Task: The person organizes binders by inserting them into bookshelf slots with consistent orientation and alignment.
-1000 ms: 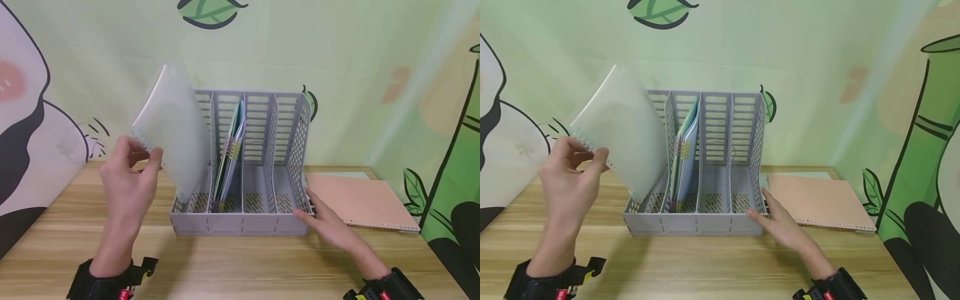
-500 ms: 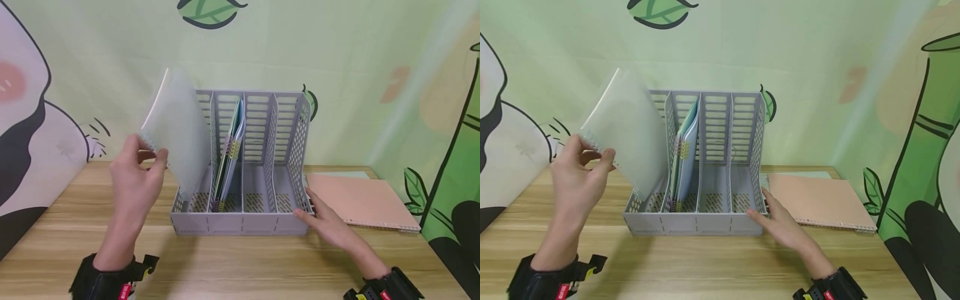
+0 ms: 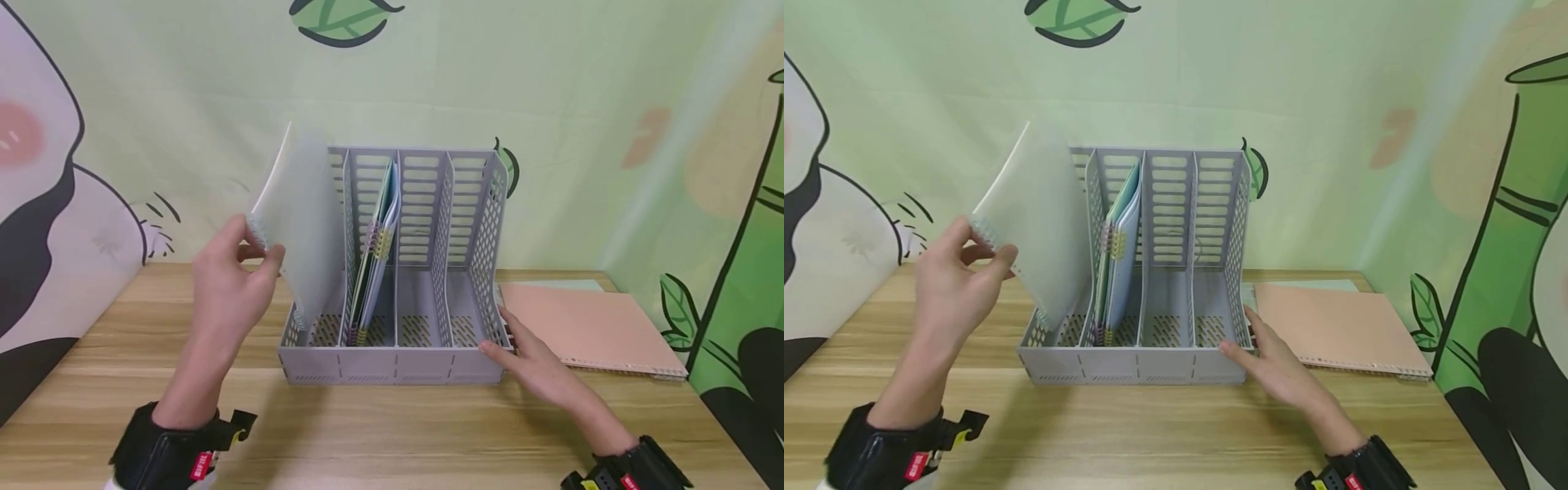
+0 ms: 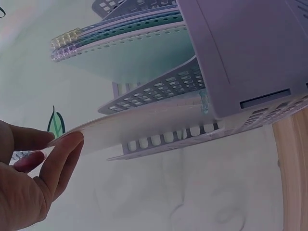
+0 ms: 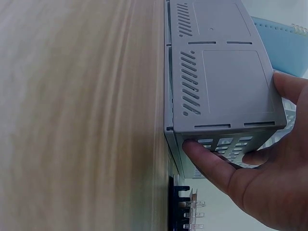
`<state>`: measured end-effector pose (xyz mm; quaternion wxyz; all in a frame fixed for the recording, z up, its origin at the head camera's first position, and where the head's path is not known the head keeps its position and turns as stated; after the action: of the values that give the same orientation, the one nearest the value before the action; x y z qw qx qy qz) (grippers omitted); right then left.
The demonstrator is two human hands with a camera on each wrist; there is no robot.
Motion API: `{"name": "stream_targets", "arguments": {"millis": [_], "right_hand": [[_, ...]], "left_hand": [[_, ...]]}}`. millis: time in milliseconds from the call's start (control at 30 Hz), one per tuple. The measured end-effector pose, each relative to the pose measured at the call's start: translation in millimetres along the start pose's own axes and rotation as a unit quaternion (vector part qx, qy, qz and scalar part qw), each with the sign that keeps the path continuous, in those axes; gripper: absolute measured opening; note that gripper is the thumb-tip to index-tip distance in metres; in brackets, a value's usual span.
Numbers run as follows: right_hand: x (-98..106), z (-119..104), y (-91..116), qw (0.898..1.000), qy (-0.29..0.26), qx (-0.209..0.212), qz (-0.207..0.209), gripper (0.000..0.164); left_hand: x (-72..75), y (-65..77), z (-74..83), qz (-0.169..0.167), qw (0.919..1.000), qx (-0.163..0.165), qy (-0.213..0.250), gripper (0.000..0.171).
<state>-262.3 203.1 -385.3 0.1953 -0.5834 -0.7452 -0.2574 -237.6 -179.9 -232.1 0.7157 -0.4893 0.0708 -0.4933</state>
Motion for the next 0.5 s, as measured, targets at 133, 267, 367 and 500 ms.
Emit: {"name": "stream_targets", "arguments": {"millis": [133, 267, 367, 500], "right_hand": [[0.1, -0.3, 0.0, 1.0, 0.003, 0.002, 0.002, 0.079], [0.1, -0.3, 0.0, 1.0, 0.002, 0.004, 0.001, 0.079], [0.0, -0.2, 0.2, 1.0, -0.001, 0.004, -0.001, 0.079], [0.3, -0.6, 0.2, 1.0, 0.001, 0.004, 0.0, 0.079]], "left_hand": [[-3.5, -1.9, -2.0, -0.008, 0.9998, 0.012, 0.012, 0.019], [-6.9, -3.4, -2.8, -0.022, 0.9993, 0.021, 0.02, 0.018], [-9.0, -4.3, -2.7, -0.034, 0.9991, 0.021, 0.015, 0.015], [-10.6, -6.1, -2.4, -0.039, 0.999, 0.02, 0.005, 0.013]]}}
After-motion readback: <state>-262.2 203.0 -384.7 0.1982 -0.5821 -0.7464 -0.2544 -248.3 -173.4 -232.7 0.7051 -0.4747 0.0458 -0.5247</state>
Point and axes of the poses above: each hand's wrist, its own y-axis away from the middle knuckle, its own x-axis out of the back of the hand, z = x × y, the point moved 6 cm from there along -y, towards the middle knuckle, and after that the axes turned 15 degrees about -x, right-handed, at the moved point
